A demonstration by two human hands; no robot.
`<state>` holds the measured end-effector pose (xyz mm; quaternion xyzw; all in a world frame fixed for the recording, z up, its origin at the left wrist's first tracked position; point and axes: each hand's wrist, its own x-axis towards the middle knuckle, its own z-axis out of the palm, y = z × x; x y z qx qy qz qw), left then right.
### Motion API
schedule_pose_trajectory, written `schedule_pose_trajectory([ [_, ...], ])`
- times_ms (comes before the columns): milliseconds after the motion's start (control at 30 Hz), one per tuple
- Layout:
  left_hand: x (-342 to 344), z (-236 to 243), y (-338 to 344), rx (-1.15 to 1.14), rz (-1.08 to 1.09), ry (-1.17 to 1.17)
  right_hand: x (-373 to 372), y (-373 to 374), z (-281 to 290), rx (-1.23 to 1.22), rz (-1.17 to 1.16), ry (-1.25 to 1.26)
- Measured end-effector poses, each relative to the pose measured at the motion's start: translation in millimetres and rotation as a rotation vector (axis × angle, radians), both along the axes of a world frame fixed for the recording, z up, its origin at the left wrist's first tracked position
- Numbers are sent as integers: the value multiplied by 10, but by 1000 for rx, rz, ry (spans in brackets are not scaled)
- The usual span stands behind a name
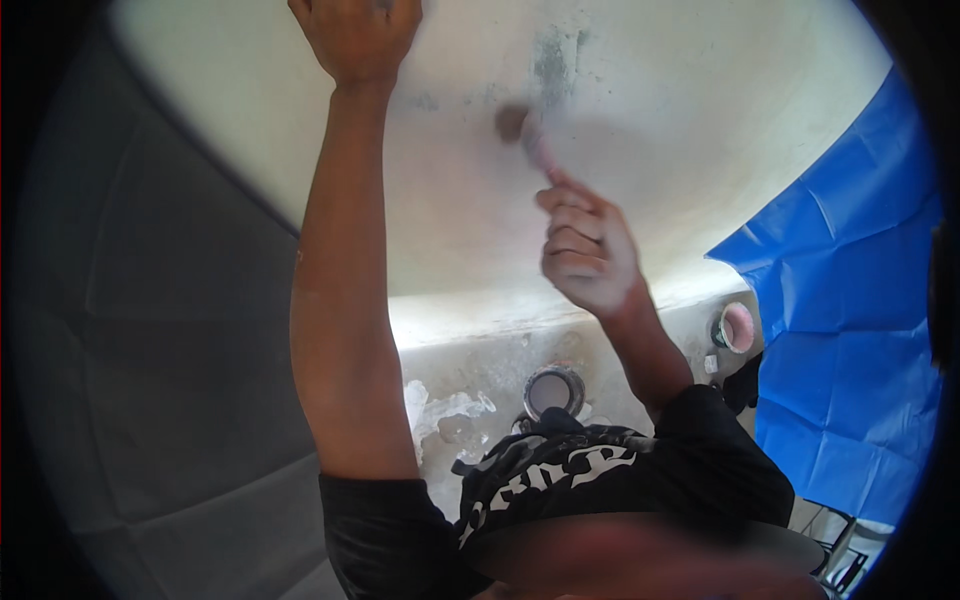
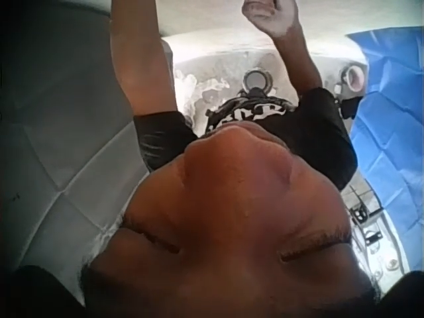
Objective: Applying paint or primer to a wall using a brush.
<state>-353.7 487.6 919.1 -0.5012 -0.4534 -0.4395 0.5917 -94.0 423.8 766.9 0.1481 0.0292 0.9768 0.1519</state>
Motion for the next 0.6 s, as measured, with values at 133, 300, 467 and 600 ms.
schedule_pose_trajectory([
  [133,58,-21,53,1,37,-20,118,69,247,295,-354,126],
  [300,-11,-23,23,-8,-83,-40,-192,250,-619,308,-687,-343],
  [467,-11,-12,-74,-10,-90,-16,-264,-10,-1930,474,-638,-922],
  [600,-6,-30,-42,6,-35,-29,-195,3,-1649,512,-680,-1005],
])
